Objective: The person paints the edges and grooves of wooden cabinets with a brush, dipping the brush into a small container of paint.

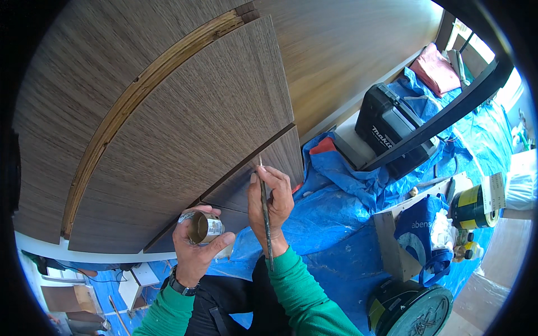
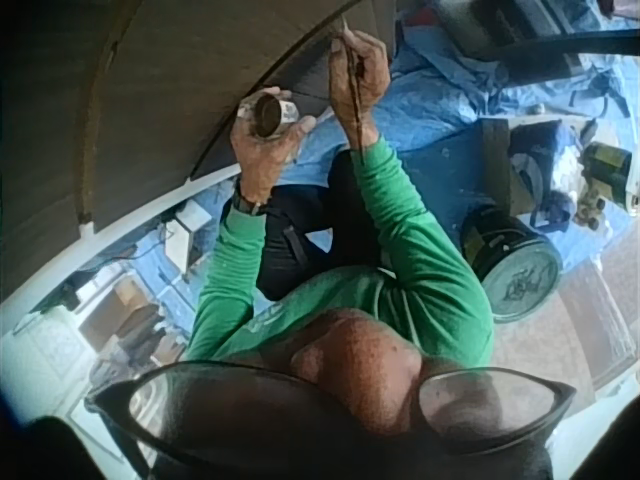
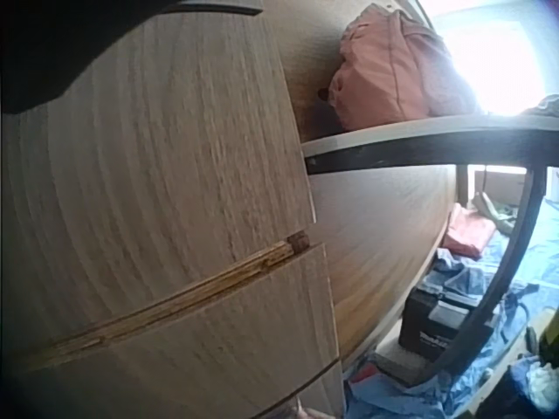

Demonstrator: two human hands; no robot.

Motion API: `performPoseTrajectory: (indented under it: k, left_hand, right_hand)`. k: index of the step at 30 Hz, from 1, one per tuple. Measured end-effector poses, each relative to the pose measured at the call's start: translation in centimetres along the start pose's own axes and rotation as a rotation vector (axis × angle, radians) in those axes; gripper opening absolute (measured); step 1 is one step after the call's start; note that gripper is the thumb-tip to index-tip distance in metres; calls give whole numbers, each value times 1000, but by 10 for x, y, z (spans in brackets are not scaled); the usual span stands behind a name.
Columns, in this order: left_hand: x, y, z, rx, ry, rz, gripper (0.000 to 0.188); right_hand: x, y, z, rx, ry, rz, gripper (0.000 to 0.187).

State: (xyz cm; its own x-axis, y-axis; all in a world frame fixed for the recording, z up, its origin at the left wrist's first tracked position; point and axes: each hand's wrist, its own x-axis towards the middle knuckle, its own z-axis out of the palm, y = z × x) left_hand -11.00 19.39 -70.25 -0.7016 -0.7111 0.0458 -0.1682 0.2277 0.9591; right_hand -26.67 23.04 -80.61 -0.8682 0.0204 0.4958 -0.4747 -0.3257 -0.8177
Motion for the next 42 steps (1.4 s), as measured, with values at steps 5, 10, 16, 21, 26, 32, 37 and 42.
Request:
performPoseTrajectory:
  k: [5,10,16,21,26,32,37,42]
  left_hand:
    - [0,1,1,-5,4,-1,67]
    - [0,-1,2,-19,11,1,67]
    - [0,-3,1,-20,3,15,67]
    - [1,-1,3,-20,-3,-8,65]
    - [0,0,3,-23,8,-8,66]
    - [0,-1,3,1,10,-5,66]
    - [-1,-2,2,8,7,-17,66]
    - [-1,-1,3,-13,14,-26,66]
  right_hand:
    - [3,1,0,3,-28,-14,24]
    - [3,0,0,1,-28,8,26]
    - [1,-2,-2,-21,-53,8,28]
    - [2,-5,-5,-25,-81,16,26]
    - [4,-10,-8,-31,-123,3,25]
    - [3,-7,-11,15,-101,17,25]
    - [8,-7,-9,25,-81,33,25]
    - [5,-12,-12,-26,-156,34,26]
